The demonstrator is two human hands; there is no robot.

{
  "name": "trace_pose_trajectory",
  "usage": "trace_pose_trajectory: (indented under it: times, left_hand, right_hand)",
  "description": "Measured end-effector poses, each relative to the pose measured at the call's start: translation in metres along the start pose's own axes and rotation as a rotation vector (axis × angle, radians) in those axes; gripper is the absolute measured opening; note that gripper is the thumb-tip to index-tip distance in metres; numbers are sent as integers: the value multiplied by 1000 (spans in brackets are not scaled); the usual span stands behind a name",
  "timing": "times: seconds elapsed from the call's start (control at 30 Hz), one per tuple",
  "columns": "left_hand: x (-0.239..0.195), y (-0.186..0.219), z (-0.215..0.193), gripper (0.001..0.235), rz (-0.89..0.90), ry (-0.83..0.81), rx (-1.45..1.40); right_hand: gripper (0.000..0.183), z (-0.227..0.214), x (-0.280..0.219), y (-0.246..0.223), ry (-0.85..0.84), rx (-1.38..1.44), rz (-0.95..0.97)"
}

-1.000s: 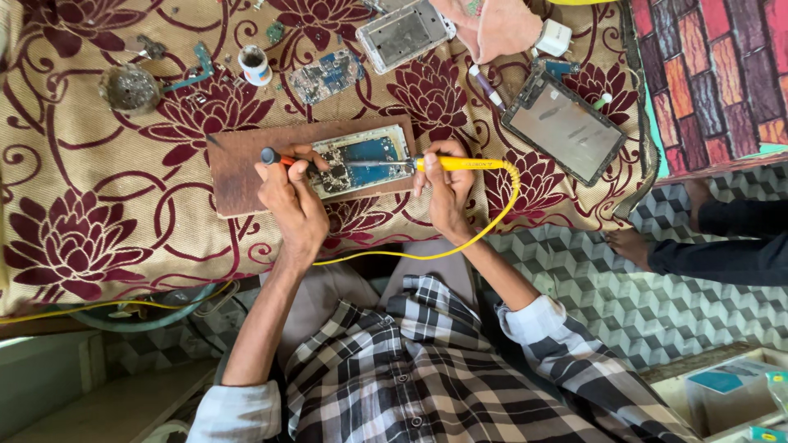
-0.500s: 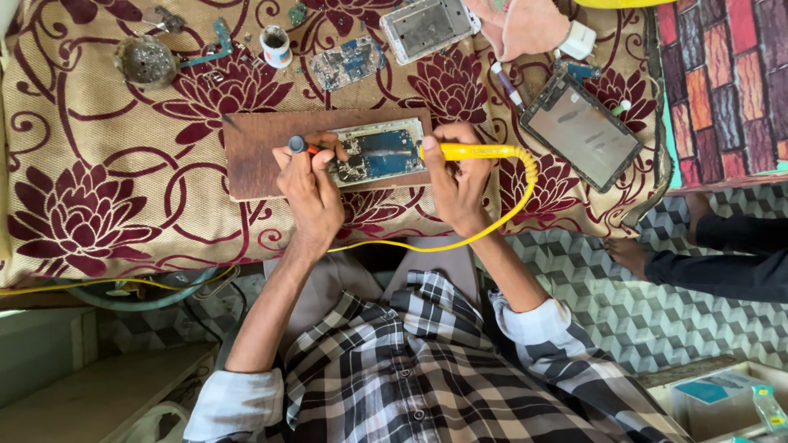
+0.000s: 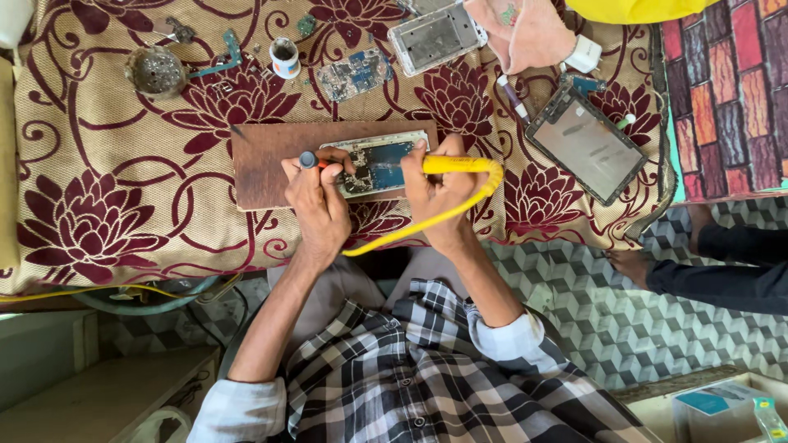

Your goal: The person uses a soldering iron and a screwdriver to work on a small circuit board placed on a wooden block. They repeatedly apply heat to specific points on the board while manipulating components with the screwdriver.

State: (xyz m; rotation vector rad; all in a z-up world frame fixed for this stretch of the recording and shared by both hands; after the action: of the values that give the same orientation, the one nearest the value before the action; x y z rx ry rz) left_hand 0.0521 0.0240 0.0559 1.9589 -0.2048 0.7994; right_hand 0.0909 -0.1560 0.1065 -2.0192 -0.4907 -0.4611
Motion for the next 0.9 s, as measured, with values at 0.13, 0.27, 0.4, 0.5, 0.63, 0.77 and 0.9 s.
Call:
trace_pose_trajectory:
  times: [0.13,0.27,0.4,0.5,0.63,0.77,0.9]
  left_hand:
    - [2,0,1,27,-34,-7,-10]
    - [1,1,0,25,-24,-22,-17]
    - [3,2,0,23,-19,-22,-20]
    - [2,4,-1,23,4,-15,-17]
    - [1,0,2,22,-39,-38,-25]
    - [5,-1,2,21,-17,-24,-19]
    - [3,1,0,22,-3,-6,-34]
  right_hand:
    - [34,-2,4,3,21,-38,-5]
    - [25,-1,-2,-12,18,4,-192]
    - [26,4,1,2,-124,193,33]
    - [25,3,0,6,-234,169,128]
    - [19,-3,-2,3,-272,152,74]
    - [22,-4,-2,6,-164,170,10]
    - [29,-1,-13,2,-69,81,-21]
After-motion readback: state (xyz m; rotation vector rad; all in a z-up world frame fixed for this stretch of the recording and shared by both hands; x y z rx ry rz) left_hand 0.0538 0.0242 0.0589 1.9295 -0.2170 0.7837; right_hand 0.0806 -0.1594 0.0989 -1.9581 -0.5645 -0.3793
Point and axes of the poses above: each hand's wrist, its own x-axis towards the middle knuckle, its own z-axis out of the palm, y = z × x, the point moved 8 cm from there along x, towards the middle knuckle, and after that the axes turned 6 degrees about -y, right-handed, at the moved point
